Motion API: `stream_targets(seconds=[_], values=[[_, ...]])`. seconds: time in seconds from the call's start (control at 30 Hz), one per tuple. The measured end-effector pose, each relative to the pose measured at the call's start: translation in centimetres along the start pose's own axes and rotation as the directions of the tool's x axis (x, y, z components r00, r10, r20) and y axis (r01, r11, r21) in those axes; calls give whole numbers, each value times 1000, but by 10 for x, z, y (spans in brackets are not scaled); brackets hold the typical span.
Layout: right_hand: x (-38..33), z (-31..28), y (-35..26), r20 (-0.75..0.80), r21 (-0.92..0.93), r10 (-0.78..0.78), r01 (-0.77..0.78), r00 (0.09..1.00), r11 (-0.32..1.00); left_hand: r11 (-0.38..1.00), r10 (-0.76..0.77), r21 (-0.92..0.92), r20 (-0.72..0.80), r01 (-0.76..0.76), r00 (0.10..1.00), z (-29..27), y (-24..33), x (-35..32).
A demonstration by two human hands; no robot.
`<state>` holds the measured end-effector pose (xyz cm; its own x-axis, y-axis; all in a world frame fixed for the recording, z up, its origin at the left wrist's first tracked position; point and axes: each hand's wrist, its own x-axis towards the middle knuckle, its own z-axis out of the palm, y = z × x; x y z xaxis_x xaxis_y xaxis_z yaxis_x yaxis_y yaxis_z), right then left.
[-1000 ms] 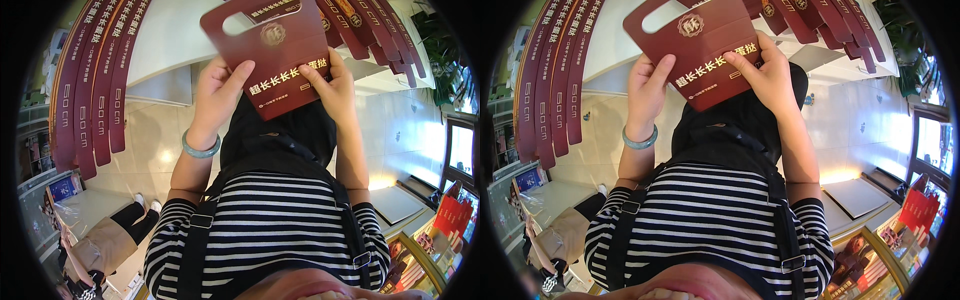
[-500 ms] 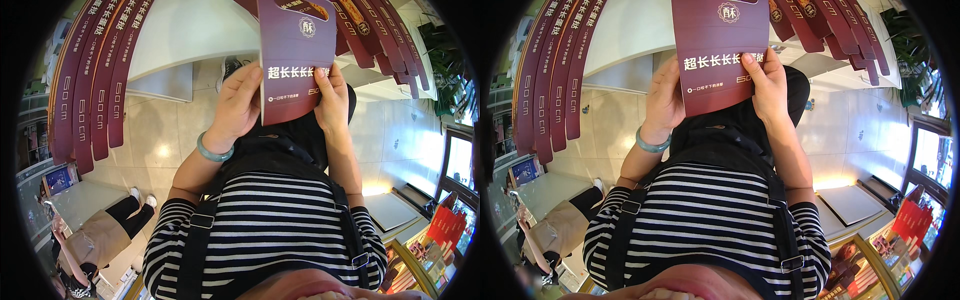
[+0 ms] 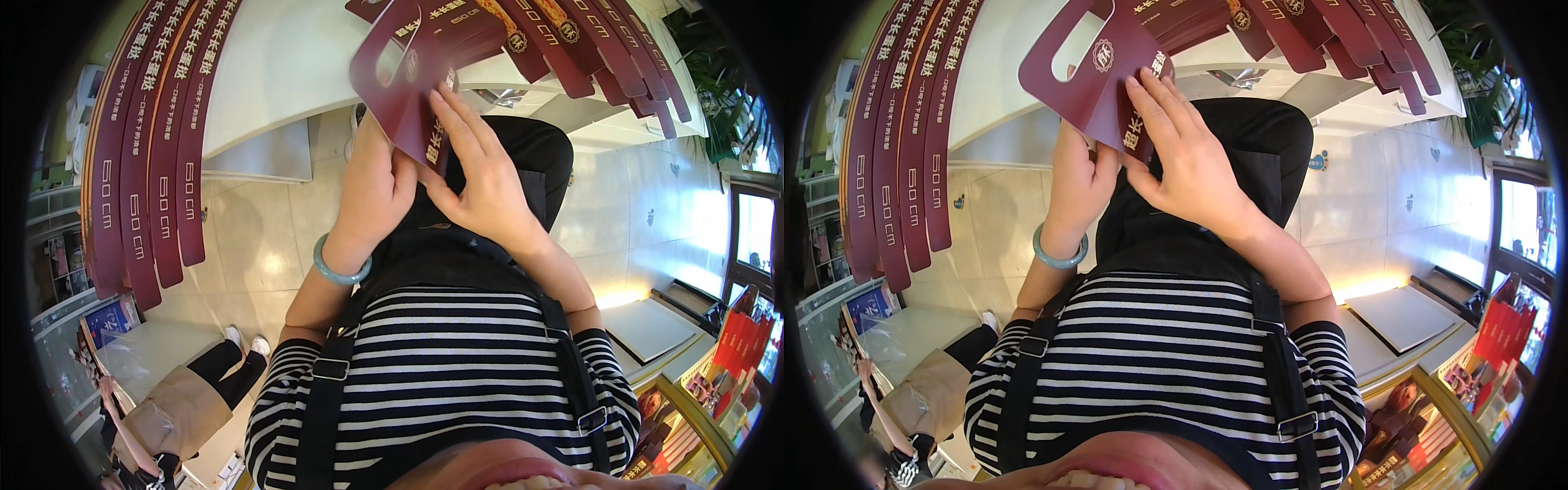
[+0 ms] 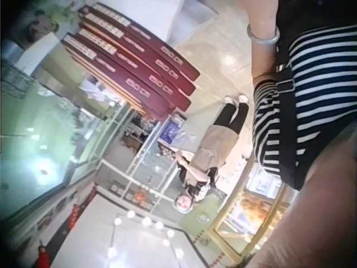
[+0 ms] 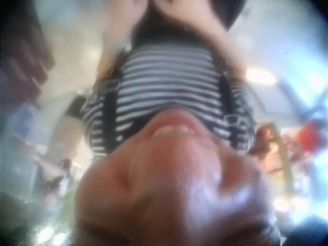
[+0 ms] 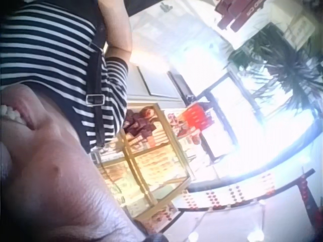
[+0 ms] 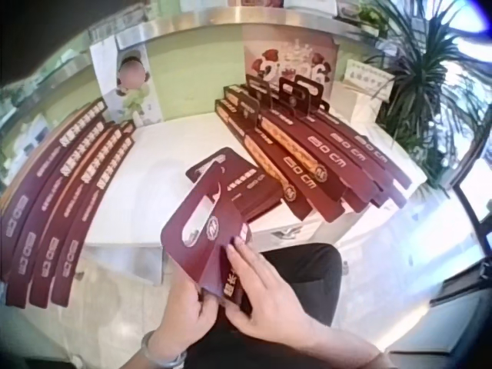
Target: The person repeatedly picks up flat maroon cardboard pieces, folds them into rectangular boxes with handles, and places them on a white table. The process is repeated for multiple identical units.
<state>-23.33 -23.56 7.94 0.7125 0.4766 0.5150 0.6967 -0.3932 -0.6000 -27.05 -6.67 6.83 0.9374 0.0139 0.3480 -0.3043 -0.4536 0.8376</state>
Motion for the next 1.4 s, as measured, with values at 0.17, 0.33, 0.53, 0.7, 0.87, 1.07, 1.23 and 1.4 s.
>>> stream_targets(seconds=[0.17,0.33,0.53,0.7,0.87,1.07,1.23,1.4], values=[[2,-4,0,-101,-121,0,-13,995,993,999,40,10,-34,-40,999,18,17,-26],[4,-36,24,-33,-72,-245,242,969,968,900,24,-414,-264,-136,964,-22,-8,-9],[7,-52,29,7,-196,-449,442,893,875,546,-225,-696,414,466,882,-50,8,16],[4,-53,40,-24,-203,-290,279,957,939,703,-264,-565,356,431,896,-42,7,15],[13,-55,18,-33,-105,-214,209,976,972,977,-19,-209,128,45,992,-25,8,11],[8,-31,16,4,27,-89,89,996,996,984,176,59,-138,-170,975,-28,16,16],[5,-32,7,122,51,26,-32,992,998,978,204,-48,47,-202,978,-37,23,26],[-3,-49,16,176,235,216,-254,960,938,991,133,10,40,-134,990,-48,17,24]])
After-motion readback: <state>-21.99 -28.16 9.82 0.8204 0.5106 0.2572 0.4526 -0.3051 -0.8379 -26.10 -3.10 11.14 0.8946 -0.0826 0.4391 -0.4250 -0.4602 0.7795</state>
